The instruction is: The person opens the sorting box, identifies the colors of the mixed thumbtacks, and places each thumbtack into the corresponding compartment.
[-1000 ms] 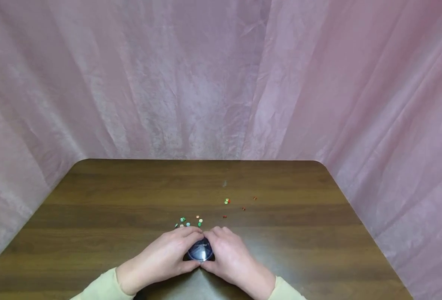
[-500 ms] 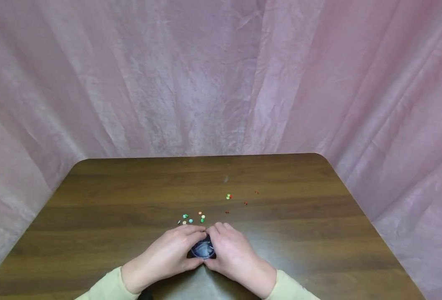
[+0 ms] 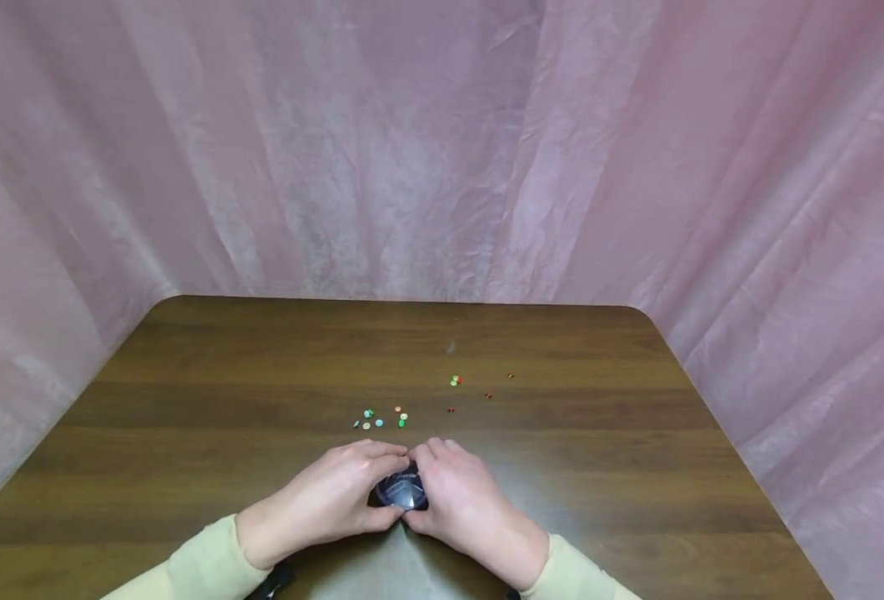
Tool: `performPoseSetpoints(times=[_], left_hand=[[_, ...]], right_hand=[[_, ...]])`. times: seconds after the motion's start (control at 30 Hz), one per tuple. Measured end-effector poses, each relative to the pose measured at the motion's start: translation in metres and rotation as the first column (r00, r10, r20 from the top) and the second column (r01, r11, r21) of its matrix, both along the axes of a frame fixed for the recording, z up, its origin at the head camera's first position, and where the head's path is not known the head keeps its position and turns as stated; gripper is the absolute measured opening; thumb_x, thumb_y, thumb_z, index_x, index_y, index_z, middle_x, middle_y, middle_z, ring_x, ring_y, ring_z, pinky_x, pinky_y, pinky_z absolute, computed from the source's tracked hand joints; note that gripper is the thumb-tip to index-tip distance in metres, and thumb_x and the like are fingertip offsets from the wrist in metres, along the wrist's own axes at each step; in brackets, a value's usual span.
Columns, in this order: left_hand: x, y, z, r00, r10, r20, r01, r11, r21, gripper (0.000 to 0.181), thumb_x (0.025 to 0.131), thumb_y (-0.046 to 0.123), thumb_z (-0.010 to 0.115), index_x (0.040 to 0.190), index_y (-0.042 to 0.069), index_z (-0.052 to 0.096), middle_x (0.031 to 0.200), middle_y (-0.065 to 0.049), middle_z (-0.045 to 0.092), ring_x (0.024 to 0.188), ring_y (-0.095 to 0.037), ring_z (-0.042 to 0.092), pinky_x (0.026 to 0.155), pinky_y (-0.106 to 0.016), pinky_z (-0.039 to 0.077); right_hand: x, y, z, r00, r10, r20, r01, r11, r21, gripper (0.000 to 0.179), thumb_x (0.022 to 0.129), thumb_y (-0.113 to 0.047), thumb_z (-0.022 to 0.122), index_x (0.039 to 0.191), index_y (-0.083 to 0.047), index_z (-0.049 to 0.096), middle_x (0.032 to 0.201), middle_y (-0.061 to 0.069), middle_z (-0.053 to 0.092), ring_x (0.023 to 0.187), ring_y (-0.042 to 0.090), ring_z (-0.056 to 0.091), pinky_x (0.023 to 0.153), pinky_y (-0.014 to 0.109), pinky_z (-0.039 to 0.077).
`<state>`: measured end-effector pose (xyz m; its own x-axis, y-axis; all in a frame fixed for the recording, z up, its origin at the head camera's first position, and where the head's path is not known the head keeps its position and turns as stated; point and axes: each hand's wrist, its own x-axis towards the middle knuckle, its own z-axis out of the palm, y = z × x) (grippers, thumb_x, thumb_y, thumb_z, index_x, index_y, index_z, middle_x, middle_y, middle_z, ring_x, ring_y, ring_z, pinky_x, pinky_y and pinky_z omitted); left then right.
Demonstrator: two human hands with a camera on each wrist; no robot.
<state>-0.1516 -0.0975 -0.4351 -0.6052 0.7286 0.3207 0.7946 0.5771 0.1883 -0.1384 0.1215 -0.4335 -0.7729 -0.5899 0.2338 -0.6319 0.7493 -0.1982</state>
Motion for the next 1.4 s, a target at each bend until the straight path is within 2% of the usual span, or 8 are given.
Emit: performPoseSetpoints(times=[0.17, 0.27, 0.47, 0.67, 0.93, 1.13, 1.23, 1.4], left_hand=[[-0.006, -0.002, 0.002, 0.997, 0.002, 0.077, -0.005, 0.999, 0.036, 0.039, 0.088, 0.025, 0.093, 0.119, 0.005, 0.079, 0.122, -0.006, 0.078, 0.112, -0.022, 0.075, 0.098, -0.038, 0.061], [-0.013, -0.003, 0.005, 0.985, -0.006, 0.175, -0.007, 0.997, 0.076, 0.035, 0.095, 0.025, 0.087, 0.122, 0.005, 0.078, 0.121, -0.004, 0.078, 0.11, -0.018, 0.074, 0.096, -0.037, 0.06], [-0.029, -0.003, 0.009, 0.928, -0.02, 0.373, -0.037, 0.989, 0.143, 0.033, 0.111, 0.034, 0.069, 0.133, 0.01, 0.076, 0.123, 0.003, 0.078, 0.109, -0.012, 0.071, 0.097, -0.038, 0.058], [-0.043, -0.001, 0.01, 0.856, -0.011, 0.517, -0.093, 0.98, 0.174, 0.039, 0.114, 0.04, 0.063, 0.139, 0.013, 0.075, 0.127, 0.004, 0.078, 0.117, -0.011, 0.07, 0.105, -0.041, 0.056], [-0.053, 0.009, 0.015, 0.821, -0.016, 0.57, -0.116, 0.974, 0.194, 0.042, 0.115, 0.043, 0.06, 0.139, 0.012, 0.074, 0.129, 0.003, 0.076, 0.121, -0.014, 0.069, 0.109, -0.043, 0.054], [-0.061, 0.014, 0.021, 0.812, -0.024, 0.583, -0.122, 0.97, 0.21, 0.042, 0.116, 0.041, 0.059, 0.139, 0.01, 0.074, 0.127, 0.004, 0.076, 0.118, -0.014, 0.069, 0.107, -0.042, 0.054], [-0.065, 0.015, 0.022, 0.8, -0.011, 0.599, -0.142, 0.968, 0.208, 0.04, 0.116, 0.042, 0.058, 0.138, 0.013, 0.075, 0.126, 0.006, 0.076, 0.118, -0.013, 0.069, 0.107, -0.042, 0.054], [-0.065, 0.01, 0.015, 0.794, 0.021, 0.607, -0.178, 0.964, 0.2, 0.039, 0.118, 0.043, 0.053, 0.136, 0.018, 0.076, 0.123, 0.008, 0.077, 0.117, -0.011, 0.07, 0.107, -0.043, 0.054]], right_hand=[[-0.008, 0.001, 0.001, 1.0, 0.007, 0.012, -0.006, 1.0, -0.019, 0.058, 0.075, -0.029, 0.103, 0.119, -0.008, 0.071, 0.111, 0.001, 0.072, 0.102, 0.02, 0.068, 0.085, 0.039, 0.062], [-0.013, 0.003, 0.003, 0.999, 0.0, 0.039, 0.001, 1.0, -0.031, 0.061, 0.076, -0.028, 0.103, 0.124, -0.008, 0.071, 0.114, 0.001, 0.073, 0.104, 0.02, 0.068, 0.088, 0.04, 0.061], [-0.017, 0.007, 0.008, 0.996, -0.032, 0.087, 0.037, 0.998, -0.059, 0.071, 0.074, -0.027, 0.105, 0.131, -0.007, 0.069, 0.118, 0.004, 0.073, 0.105, 0.022, 0.068, 0.088, 0.043, 0.061], [-0.017, 0.011, 0.01, 0.991, -0.058, 0.121, 0.069, 0.994, -0.086, 0.078, 0.074, -0.027, 0.106, 0.135, -0.004, 0.064, 0.122, 0.008, 0.073, 0.109, 0.025, 0.068, 0.091, 0.046, 0.06], [-0.019, 0.023, 0.026, 0.977, -0.102, 0.187, 0.13, 0.98, -0.147, 0.084, 0.076, -0.029, 0.105, 0.142, -0.006, 0.059, 0.129, 0.007, 0.071, 0.112, 0.023, 0.073, 0.091, 0.047, 0.061], [-0.029, 0.046, 0.049, 0.989, -0.074, 0.131, 0.102, 0.97, -0.223, 0.038, 0.084, -0.022, 0.1, 0.099, -0.022, 0.065, 0.118, -0.003, 0.07, 0.101, 0.02, 0.072, 0.08, 0.039, 0.058], [-0.037, 0.05, 0.046, 0.992, -0.011, 0.128, 0.04, 0.972, -0.232, 0.03, 0.087, -0.017, 0.097, 0.091, -0.025, 0.069, 0.123, -0.005, 0.071, 0.104, 0.018, 0.072, 0.083, 0.038, 0.058], [-0.04, 0.04, 0.027, 0.99, 0.021, 0.138, 0.01, 0.975, -0.223, 0.032, 0.084, -0.013, 0.098, 0.109, -0.018, 0.079, 0.124, -0.004, 0.071, 0.11, 0.016, 0.072, 0.092, 0.041, 0.06]])
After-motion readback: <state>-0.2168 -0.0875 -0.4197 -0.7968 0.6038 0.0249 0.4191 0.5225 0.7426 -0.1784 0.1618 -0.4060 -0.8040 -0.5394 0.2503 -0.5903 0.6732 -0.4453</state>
